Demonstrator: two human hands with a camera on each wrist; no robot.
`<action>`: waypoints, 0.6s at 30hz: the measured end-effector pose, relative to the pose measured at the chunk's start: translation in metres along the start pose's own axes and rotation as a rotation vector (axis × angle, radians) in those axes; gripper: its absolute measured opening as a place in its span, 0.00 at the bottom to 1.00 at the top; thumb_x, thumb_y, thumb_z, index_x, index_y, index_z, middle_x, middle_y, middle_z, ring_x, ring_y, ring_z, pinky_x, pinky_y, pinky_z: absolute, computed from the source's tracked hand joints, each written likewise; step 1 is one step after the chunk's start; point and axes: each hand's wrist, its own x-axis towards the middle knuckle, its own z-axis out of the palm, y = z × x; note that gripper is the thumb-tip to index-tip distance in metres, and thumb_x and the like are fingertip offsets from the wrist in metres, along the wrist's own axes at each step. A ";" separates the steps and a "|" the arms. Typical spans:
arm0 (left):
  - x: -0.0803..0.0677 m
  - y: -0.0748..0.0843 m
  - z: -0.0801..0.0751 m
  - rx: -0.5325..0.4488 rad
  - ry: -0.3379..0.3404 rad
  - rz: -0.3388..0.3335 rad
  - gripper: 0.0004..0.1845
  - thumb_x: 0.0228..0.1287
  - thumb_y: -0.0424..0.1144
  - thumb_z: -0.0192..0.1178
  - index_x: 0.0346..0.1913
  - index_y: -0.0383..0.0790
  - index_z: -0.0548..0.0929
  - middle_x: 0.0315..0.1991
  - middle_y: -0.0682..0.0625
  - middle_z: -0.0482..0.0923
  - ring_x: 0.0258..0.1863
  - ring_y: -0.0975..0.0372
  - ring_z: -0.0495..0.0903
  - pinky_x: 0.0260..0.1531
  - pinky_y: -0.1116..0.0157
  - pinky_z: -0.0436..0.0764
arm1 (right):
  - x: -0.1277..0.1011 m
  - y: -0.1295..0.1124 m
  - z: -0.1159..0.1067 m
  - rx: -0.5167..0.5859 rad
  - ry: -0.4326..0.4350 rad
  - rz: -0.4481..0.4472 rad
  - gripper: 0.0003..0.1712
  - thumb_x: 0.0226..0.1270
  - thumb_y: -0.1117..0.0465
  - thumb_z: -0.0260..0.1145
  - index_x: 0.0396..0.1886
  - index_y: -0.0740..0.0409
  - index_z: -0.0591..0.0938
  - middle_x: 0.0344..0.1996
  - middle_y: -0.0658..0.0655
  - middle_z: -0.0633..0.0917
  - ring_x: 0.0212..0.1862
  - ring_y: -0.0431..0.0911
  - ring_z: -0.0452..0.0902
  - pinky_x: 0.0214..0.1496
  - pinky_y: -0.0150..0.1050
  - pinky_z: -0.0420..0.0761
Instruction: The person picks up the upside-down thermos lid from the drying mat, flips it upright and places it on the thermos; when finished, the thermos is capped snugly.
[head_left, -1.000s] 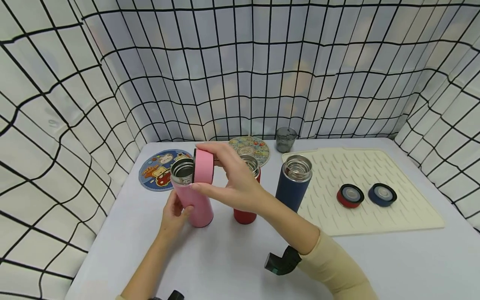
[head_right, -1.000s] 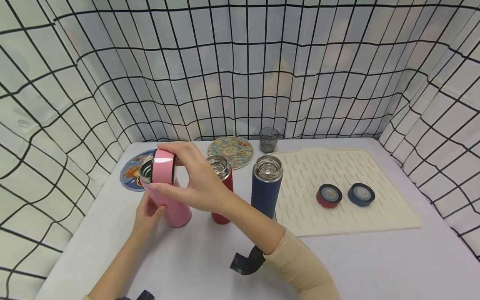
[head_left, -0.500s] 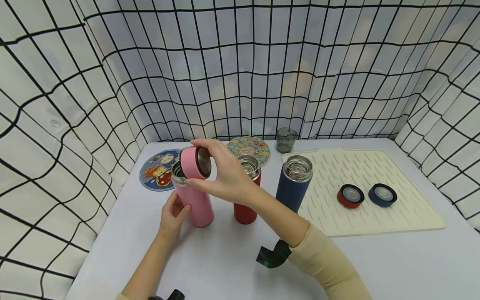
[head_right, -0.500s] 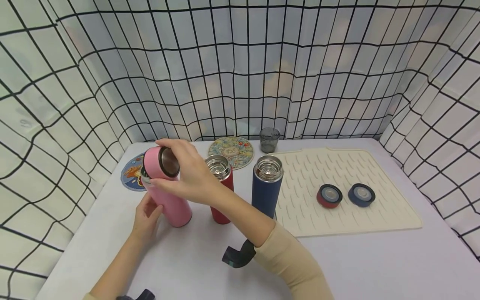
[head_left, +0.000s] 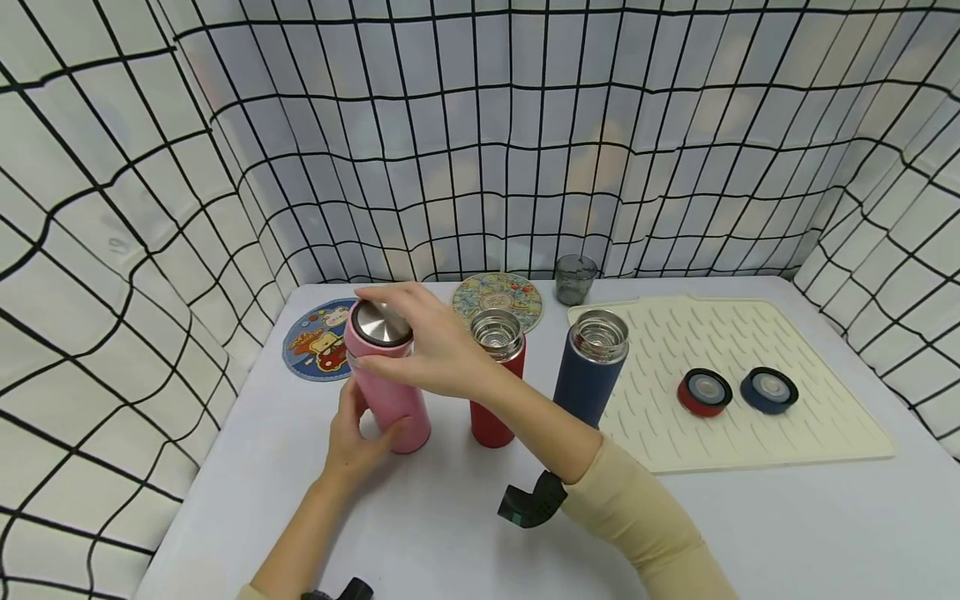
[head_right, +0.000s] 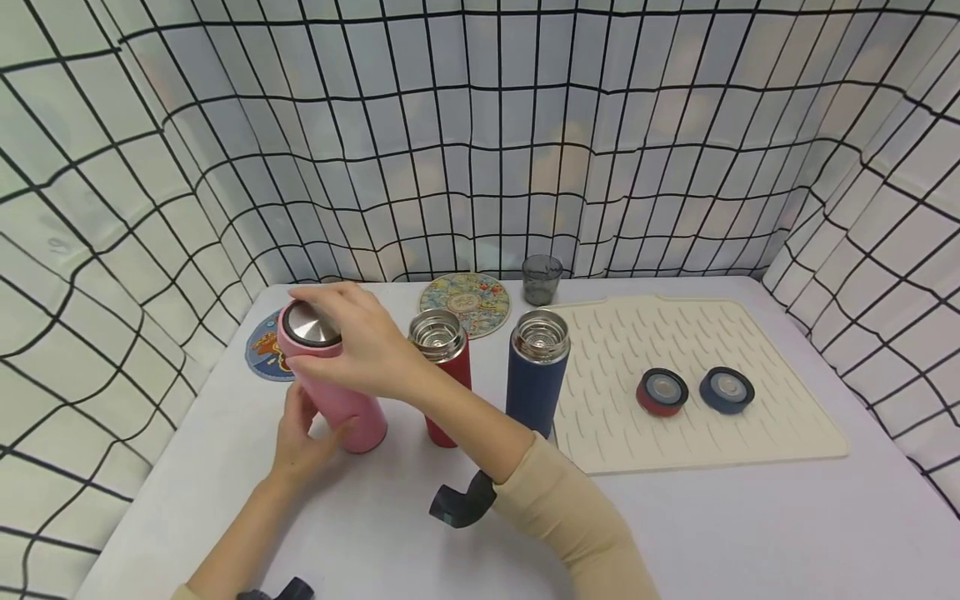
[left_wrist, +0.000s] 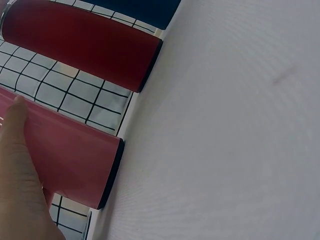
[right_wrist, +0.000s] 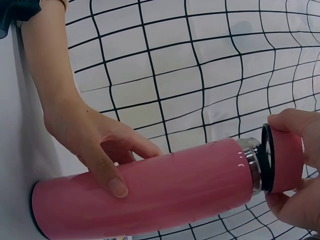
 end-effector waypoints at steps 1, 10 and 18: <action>0.001 0.001 0.000 0.009 0.002 0.016 0.43 0.37 0.16 0.66 0.60 0.20 0.56 0.51 0.31 0.68 0.51 0.76 0.67 0.52 0.79 0.66 | 0.001 0.000 0.001 0.001 -0.001 0.000 0.38 0.50 0.53 0.72 0.62 0.49 0.69 0.53 0.49 0.72 0.51 0.36 0.67 0.46 0.29 0.71; 0.001 -0.002 0.001 0.000 0.030 0.051 0.42 0.34 0.16 0.67 0.58 0.20 0.59 0.49 0.34 0.70 0.48 0.74 0.70 0.49 0.77 0.69 | 0.002 0.005 0.006 0.028 0.000 0.037 0.39 0.49 0.52 0.72 0.62 0.52 0.68 0.56 0.50 0.71 0.54 0.37 0.66 0.49 0.27 0.70; -0.001 -0.003 0.000 -0.030 0.030 0.057 0.39 0.38 0.15 0.63 0.58 0.20 0.60 0.52 0.51 0.71 0.47 0.73 0.71 0.47 0.76 0.71 | 0.002 0.009 0.018 0.162 0.043 0.092 0.39 0.51 0.53 0.72 0.62 0.52 0.67 0.55 0.50 0.72 0.52 0.37 0.69 0.48 0.28 0.73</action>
